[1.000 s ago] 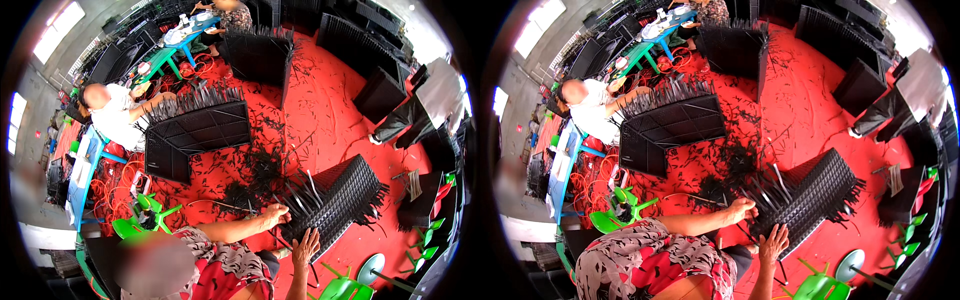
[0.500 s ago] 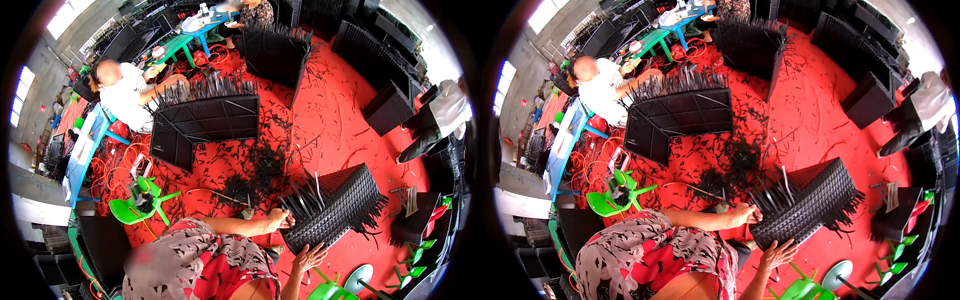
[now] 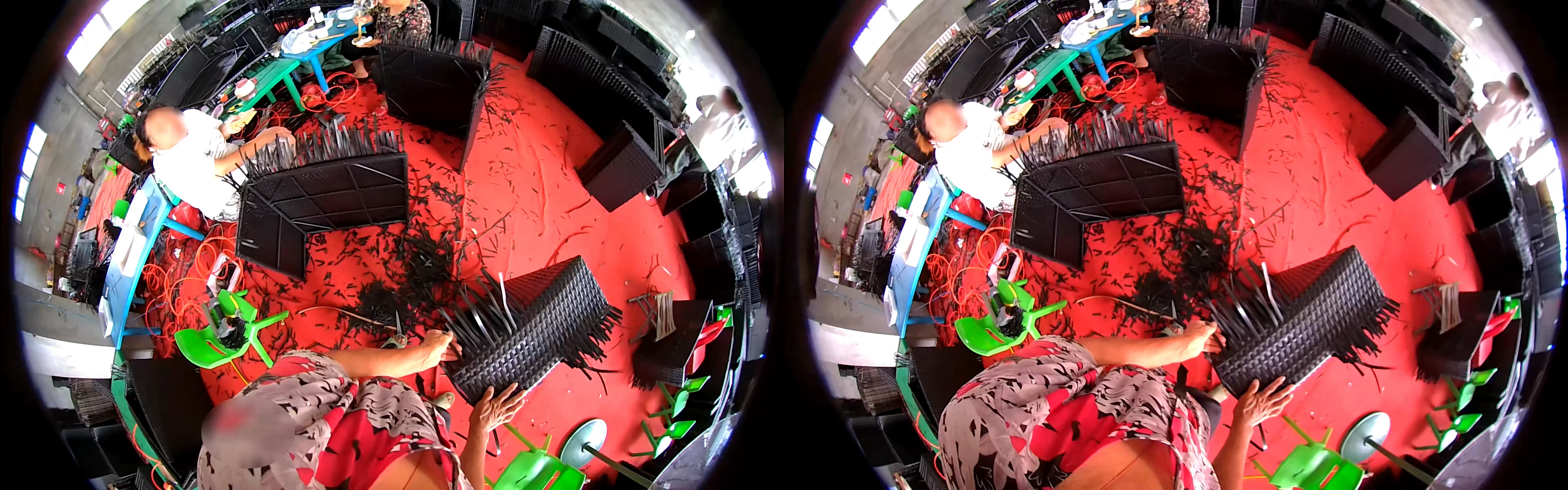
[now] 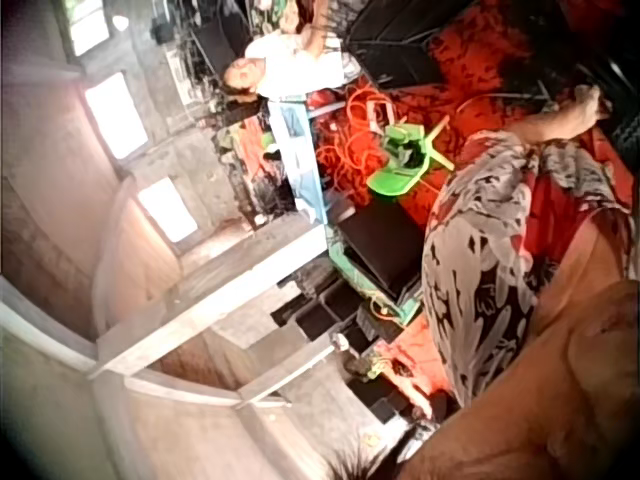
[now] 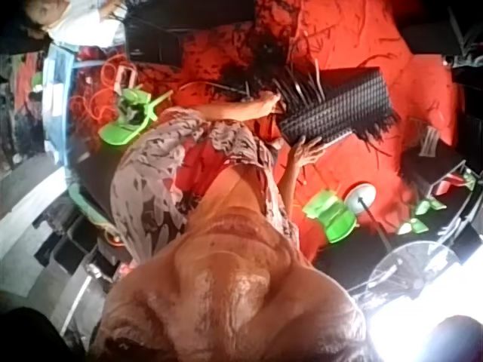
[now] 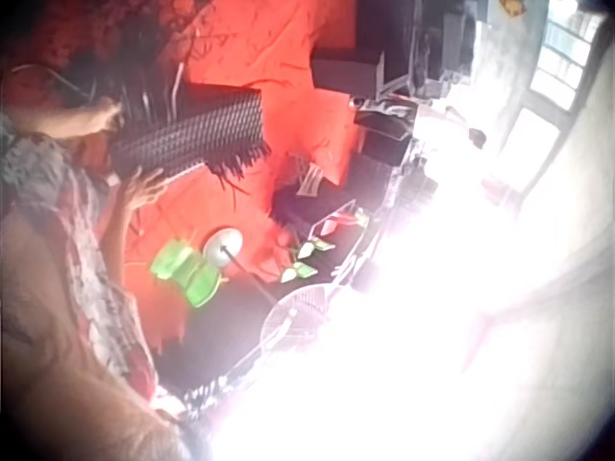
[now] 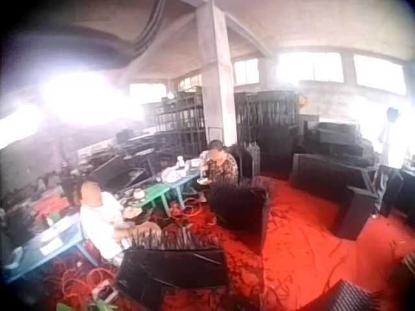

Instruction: The person is weaving black plastic strips into the frame of a chair by hand, threading the strips through the existing weave and pulling them into place.

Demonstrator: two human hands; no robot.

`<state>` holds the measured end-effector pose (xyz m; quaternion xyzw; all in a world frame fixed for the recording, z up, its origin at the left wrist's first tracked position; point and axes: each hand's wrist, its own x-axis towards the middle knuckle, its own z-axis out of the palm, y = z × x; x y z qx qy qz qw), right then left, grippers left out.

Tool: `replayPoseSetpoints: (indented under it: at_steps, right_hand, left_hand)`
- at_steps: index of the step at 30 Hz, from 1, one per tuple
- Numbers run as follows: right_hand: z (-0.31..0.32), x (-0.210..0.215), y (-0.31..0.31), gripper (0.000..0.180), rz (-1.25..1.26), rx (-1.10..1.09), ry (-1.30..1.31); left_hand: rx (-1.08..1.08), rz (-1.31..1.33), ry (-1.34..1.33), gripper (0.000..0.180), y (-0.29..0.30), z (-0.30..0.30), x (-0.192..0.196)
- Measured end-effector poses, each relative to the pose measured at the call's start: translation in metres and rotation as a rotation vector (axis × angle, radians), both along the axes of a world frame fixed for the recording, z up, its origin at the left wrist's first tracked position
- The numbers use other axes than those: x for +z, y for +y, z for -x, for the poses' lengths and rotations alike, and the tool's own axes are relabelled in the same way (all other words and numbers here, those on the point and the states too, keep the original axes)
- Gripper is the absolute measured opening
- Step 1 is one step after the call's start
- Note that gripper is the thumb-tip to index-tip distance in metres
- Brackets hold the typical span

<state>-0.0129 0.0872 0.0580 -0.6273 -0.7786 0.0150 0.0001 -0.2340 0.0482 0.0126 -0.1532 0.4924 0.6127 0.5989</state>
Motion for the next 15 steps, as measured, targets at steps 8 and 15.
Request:
replayPoseSetpoints:
  at_steps: [8, 15]
  right_hand:
    - [-0.021, 0.021, 0.004, 0.085, 0.262, 0.090, 0.210]
    - [-0.111, 0.005, 0.034, 0.075, 0.543, 0.351, 0.563]
  left_hand:
    - [-0.127, 0.416, 1.114, 0.022, -0.020, 0.028, 0.042]
    - [0.026, 0.052, 1.668, 0.029, -0.031, -0.039, 0.080]
